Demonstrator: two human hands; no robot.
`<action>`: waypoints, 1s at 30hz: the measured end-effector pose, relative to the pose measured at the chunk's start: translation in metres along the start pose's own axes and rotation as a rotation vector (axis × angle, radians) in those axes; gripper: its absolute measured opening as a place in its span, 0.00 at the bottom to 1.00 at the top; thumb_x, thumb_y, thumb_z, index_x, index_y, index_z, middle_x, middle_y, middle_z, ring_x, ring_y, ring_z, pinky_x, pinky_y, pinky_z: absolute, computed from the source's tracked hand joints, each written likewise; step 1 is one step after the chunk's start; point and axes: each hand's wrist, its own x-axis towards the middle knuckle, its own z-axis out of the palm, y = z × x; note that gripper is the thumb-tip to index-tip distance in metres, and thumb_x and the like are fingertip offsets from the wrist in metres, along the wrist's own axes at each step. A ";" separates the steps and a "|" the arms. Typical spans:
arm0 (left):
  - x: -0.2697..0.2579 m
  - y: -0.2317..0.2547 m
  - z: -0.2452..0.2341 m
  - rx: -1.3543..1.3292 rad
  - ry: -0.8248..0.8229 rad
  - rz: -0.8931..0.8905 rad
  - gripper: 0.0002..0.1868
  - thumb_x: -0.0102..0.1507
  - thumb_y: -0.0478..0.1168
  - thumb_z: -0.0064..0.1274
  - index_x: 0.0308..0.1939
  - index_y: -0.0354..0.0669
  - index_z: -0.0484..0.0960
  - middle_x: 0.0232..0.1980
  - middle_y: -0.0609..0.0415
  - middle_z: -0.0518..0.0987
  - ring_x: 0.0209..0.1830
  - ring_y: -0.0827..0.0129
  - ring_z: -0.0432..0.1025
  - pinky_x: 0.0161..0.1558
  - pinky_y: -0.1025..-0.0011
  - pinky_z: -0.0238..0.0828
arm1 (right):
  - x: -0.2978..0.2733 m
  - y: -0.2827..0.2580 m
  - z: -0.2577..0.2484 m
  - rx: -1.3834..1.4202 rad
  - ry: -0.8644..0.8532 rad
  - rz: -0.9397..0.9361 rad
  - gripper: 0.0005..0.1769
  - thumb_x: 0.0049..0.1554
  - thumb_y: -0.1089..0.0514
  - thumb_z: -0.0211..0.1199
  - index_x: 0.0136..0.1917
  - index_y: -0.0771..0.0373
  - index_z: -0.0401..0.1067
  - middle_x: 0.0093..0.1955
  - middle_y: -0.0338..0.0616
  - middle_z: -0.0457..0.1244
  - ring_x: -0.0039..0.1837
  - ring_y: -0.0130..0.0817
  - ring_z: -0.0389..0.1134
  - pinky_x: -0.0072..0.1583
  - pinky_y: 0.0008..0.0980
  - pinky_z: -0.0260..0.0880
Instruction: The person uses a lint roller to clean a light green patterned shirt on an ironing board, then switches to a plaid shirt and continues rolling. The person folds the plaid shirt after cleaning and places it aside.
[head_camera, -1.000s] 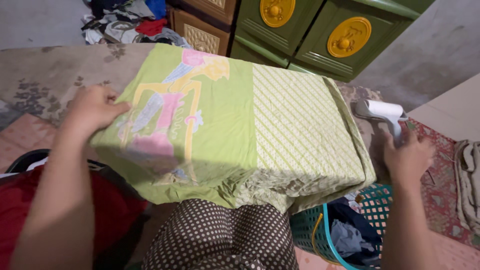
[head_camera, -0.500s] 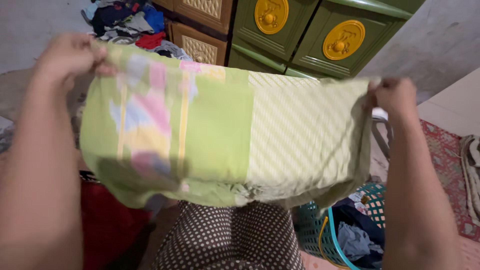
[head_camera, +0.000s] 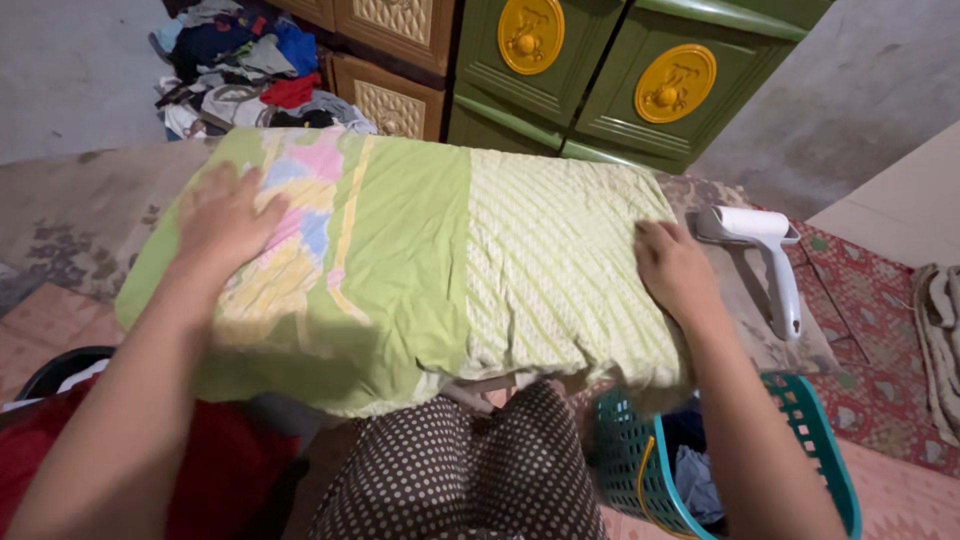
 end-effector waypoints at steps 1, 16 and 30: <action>-0.009 -0.007 -0.006 0.003 0.033 -0.005 0.41 0.66 0.65 0.42 0.75 0.43 0.65 0.79 0.31 0.54 0.79 0.37 0.47 0.73 0.43 0.39 | -0.012 -0.001 -0.008 -0.060 0.045 0.027 0.20 0.62 0.51 0.59 0.66 0.54 0.73 0.64 0.56 0.67 0.61 0.58 0.68 0.60 0.51 0.69; -0.140 0.200 -0.047 -0.453 -0.122 0.927 0.39 0.56 0.52 0.63 0.67 0.37 0.72 0.70 0.35 0.67 0.71 0.43 0.60 0.67 0.50 0.53 | -0.078 0.061 -0.048 0.193 0.127 0.457 0.19 0.64 0.47 0.61 0.54 0.67 0.76 0.43 0.58 0.69 0.45 0.53 0.72 0.47 0.47 0.70; -0.164 0.219 -0.051 -0.448 -0.436 0.822 0.01 0.56 0.32 0.53 0.32 0.40 0.77 0.36 0.51 0.79 0.42 0.56 0.75 0.45 0.58 0.70 | -0.107 0.049 -0.079 0.370 0.247 0.542 0.15 0.60 0.56 0.67 0.57 0.64 0.70 0.40 0.57 0.66 0.36 0.41 0.66 0.41 0.44 0.62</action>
